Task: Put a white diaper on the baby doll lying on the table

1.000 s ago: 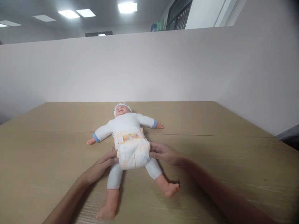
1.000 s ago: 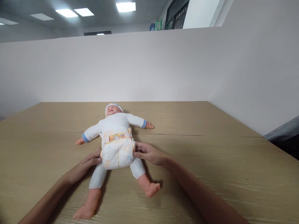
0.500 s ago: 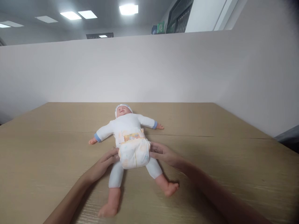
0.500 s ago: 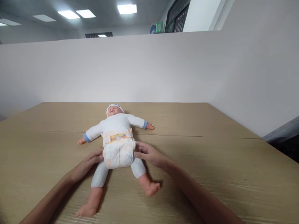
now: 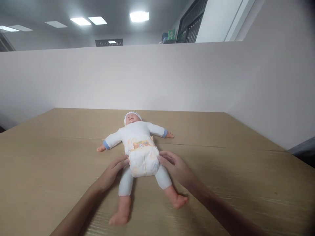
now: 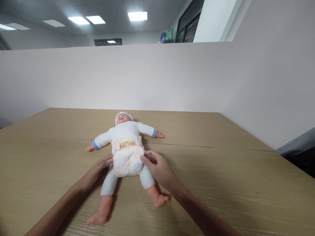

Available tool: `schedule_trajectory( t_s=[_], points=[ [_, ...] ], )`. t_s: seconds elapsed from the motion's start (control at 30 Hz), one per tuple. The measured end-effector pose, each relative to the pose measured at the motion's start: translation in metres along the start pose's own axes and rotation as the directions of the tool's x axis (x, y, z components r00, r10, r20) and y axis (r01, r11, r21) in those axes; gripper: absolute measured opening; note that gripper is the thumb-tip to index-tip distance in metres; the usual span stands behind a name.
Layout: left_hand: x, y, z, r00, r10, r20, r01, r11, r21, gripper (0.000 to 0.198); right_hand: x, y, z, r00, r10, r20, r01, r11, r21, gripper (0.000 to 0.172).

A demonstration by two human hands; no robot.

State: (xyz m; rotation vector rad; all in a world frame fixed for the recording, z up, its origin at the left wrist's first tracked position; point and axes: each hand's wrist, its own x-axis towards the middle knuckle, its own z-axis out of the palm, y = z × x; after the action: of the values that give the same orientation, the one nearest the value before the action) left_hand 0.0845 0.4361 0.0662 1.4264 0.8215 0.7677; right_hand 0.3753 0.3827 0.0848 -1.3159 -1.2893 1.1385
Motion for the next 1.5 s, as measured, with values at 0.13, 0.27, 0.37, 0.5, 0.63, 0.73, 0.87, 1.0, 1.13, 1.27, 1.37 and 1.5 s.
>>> schedule_trajectory(
  t_s=[0.13,0.27,0.37,0.5,0.63,0.73,0.87,1.0,1.13,1.27,1.37,1.5],
  points=[
    [0.001,0.006,0.007,1.000,-0.003,0.004,0.003,1.000,0.020,0.041,0.003,-0.006,0.010,0.997,-0.035,0.073,0.035,0.999,0.004,0.043],
    [0.001,0.007,0.010,1.000,-0.013,0.012,0.014,1.000,-0.021,0.041,0.006,-0.005,0.011,0.996,0.004,0.085,-0.008,0.999,0.044,0.049],
    [0.001,0.006,0.011,0.999,-0.037,0.004,0.037,0.997,-0.063,0.042,0.006,-0.004,0.008,0.996,0.042,0.078,-0.049,0.995,0.088,0.051],
    [0.002,0.004,0.009,0.998,-0.054,-0.034,0.051,0.995,-0.082,0.044,0.009,0.004,0.007,0.997,0.012,0.075,-0.018,0.997,0.081,0.053],
    [0.002,0.006,0.009,0.996,-0.013,-0.090,0.007,0.998,-0.065,0.042,0.014,0.019,0.005,0.999,-0.010,0.034,0.010,1.000,0.012,0.049],
    [0.001,0.009,0.011,0.982,0.040,-0.186,-0.036,0.999,0.023,0.041,0.014,0.031,0.002,0.999,-0.049,-0.013,0.049,0.999,-0.015,0.045],
    [-0.001,0.011,0.012,0.947,0.112,-0.301,-0.057,0.981,0.185,0.039,0.012,0.037,-0.001,0.997,-0.079,-0.025,0.078,0.996,-0.034,0.041],
    [0.001,0.009,0.006,0.927,0.213,-0.310,-0.108,0.940,0.323,0.038,0.010,0.034,-0.003,0.996,-0.088,-0.023,0.086,0.994,-0.067,0.039],
    [0.003,0.003,0.003,0.939,0.208,-0.274,-0.124,0.948,0.293,0.039,0.010,0.030,-0.004,0.994,-0.109,-0.007,0.108,0.992,-0.068,0.037],
    [0.003,-0.002,0.002,0.933,0.187,-0.307,-0.126,0.970,0.209,0.044,0.012,0.036,-0.010,0.983,-0.168,-0.078,0.160,0.982,-0.105,0.033],
    [0.007,-0.002,-0.006,0.872,0.275,-0.405,-0.123,0.924,0.362,0.038,0.022,0.044,-0.021,0.917,-0.332,-0.220,0.239,0.900,-0.364,0.028],
    [0.023,-0.001,-0.033,0.675,0.587,-0.448,-0.036,0.632,0.774,0.025,0.055,0.047,-0.042,0.726,-0.633,-0.269,0.297,0.641,-0.707,0.026]
  ],
)
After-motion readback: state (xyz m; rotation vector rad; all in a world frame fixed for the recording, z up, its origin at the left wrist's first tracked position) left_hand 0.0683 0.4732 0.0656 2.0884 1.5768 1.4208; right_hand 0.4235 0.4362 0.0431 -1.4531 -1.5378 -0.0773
